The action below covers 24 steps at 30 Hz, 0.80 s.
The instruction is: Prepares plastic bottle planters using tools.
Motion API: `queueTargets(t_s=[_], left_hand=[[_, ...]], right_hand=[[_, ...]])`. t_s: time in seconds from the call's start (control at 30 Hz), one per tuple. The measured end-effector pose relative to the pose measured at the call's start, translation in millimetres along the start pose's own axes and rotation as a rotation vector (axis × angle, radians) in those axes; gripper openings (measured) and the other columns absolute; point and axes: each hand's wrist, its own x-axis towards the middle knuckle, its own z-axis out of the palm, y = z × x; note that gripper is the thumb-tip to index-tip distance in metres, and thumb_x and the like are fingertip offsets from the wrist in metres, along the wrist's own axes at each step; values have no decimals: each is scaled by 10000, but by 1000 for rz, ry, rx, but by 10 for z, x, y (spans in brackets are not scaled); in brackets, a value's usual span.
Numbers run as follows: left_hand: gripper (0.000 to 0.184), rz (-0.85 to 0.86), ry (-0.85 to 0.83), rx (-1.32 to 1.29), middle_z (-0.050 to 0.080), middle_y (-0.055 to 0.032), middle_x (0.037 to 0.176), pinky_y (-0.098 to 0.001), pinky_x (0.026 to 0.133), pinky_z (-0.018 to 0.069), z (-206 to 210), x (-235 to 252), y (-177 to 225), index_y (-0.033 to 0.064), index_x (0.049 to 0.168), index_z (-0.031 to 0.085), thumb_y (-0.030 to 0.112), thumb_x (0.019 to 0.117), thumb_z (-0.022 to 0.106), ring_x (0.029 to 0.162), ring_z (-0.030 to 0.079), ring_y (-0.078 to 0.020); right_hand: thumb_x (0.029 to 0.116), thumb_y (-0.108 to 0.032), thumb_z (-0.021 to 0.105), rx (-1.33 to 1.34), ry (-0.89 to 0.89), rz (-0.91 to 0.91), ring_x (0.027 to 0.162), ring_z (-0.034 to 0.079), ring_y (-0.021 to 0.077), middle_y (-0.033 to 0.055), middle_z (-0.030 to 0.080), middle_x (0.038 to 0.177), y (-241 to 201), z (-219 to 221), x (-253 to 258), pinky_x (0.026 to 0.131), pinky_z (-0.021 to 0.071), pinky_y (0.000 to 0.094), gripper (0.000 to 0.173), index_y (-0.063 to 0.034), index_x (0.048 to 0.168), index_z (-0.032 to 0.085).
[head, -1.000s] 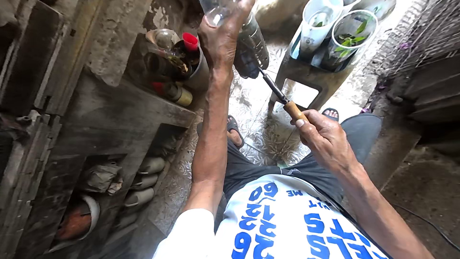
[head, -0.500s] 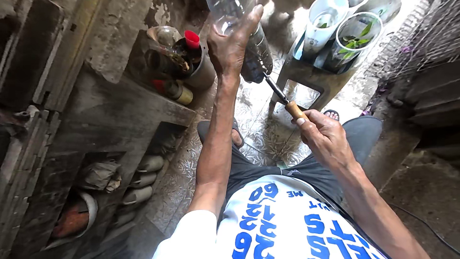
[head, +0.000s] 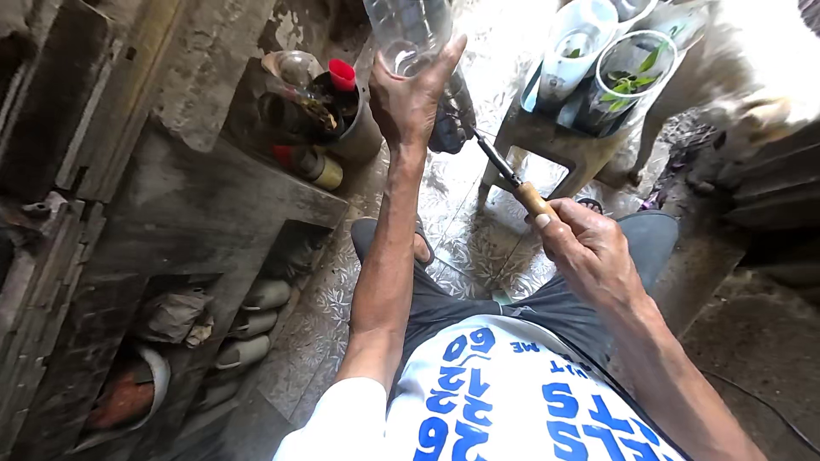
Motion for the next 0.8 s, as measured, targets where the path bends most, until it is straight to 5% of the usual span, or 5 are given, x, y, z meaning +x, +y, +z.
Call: queueTargets(t_s=[0.53, 0.8], left_hand=[[893, 21, -24, 93, 717, -74, 1120, -361, 952, 559, -29, -226, 85, 17, 1291, 618, 521, 623, 929, 1062, 686, -136], [887, -22, 3, 57, 727, -79, 1078, -389, 918, 574, 11, -305, -34, 17, 1275, 624, 509, 606, 935, 1016, 701, -154]], right_hand=[[1073, -354, 453, 0, -17, 3, 491, 477, 52, -58, 534, 650, 38, 76, 96, 448, 417, 255, 321, -129, 1084, 682], [1072, -337, 462, 5, -15, -11, 486, 466, 55, -53, 517, 639, 101, 148, 112, 446, 410, 259, 305, -121, 1077, 677]])
